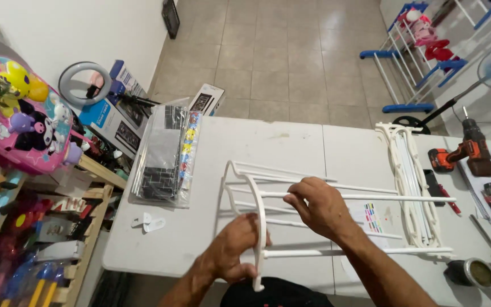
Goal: Assembling a white plastic storage rack by inserting poles into side frames
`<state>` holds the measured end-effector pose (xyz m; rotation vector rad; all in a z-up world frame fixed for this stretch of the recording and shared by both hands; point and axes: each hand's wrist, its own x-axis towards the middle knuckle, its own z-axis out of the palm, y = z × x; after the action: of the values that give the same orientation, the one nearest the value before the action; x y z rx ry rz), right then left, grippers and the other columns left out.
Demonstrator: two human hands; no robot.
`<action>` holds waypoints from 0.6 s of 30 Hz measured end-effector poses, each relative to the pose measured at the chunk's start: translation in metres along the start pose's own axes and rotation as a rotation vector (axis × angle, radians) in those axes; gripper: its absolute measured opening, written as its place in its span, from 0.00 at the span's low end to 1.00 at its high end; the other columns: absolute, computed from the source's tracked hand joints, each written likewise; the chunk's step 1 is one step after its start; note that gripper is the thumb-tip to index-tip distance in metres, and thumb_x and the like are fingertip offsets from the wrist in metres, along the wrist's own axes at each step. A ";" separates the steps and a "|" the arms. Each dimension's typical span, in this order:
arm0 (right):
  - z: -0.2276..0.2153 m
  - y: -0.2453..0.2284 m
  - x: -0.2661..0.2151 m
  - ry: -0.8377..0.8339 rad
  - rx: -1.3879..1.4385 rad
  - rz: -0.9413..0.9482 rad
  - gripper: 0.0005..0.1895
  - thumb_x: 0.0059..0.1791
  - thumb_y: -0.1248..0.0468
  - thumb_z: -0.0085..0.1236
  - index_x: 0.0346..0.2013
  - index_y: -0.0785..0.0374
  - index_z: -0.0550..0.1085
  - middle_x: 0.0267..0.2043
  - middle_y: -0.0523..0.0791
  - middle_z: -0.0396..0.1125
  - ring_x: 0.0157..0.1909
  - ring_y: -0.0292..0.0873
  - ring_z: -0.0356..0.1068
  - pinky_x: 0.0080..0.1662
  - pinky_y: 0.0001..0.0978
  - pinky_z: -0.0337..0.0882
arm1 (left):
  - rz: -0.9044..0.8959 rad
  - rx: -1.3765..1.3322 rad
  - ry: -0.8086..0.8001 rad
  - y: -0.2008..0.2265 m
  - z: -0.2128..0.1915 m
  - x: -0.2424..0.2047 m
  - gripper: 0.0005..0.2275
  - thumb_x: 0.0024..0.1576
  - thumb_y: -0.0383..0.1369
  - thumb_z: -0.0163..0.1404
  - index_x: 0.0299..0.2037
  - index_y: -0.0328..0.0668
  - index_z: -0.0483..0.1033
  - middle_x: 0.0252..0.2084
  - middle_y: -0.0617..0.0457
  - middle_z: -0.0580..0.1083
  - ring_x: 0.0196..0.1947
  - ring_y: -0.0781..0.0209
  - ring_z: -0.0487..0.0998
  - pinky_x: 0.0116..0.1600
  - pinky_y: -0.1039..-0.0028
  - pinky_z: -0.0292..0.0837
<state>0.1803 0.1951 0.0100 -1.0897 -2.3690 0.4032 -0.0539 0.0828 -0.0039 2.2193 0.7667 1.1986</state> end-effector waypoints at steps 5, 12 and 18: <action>-0.049 -0.028 0.003 -0.091 -0.186 -0.141 0.15 0.47 0.50 0.64 0.40 0.55 0.76 0.51 0.43 0.71 0.51 0.48 0.69 0.54 0.46 0.65 | 0.163 -0.151 0.291 0.003 0.023 0.020 0.30 0.66 0.62 0.37 0.23 0.44 0.62 0.19 0.57 0.60 0.17 0.57 0.62 0.25 0.65 0.54; -0.077 -0.082 -0.030 -0.577 0.146 -0.248 0.14 0.57 0.48 0.48 0.36 0.53 0.70 0.32 0.43 0.71 0.33 0.54 0.72 0.34 0.47 0.68 | -0.077 -0.319 0.279 0.039 0.017 0.023 0.31 0.60 0.65 0.47 0.25 0.42 0.70 0.22 0.53 0.69 0.21 0.60 0.67 0.28 0.68 0.60; -0.097 -0.110 -0.003 -1.090 0.264 -0.076 0.34 0.55 0.33 0.26 0.37 0.57 0.69 0.24 0.47 0.64 0.25 0.50 0.64 0.31 0.45 0.62 | -0.398 -0.450 0.042 0.044 0.030 0.003 0.28 0.59 0.57 0.49 0.16 0.47 0.57 0.15 0.61 0.54 0.18 0.69 0.52 0.24 0.70 0.45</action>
<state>0.1672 0.1285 0.1402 -0.7116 -3.0721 1.5424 -0.0161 0.0481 0.0121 1.5933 0.8136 1.0901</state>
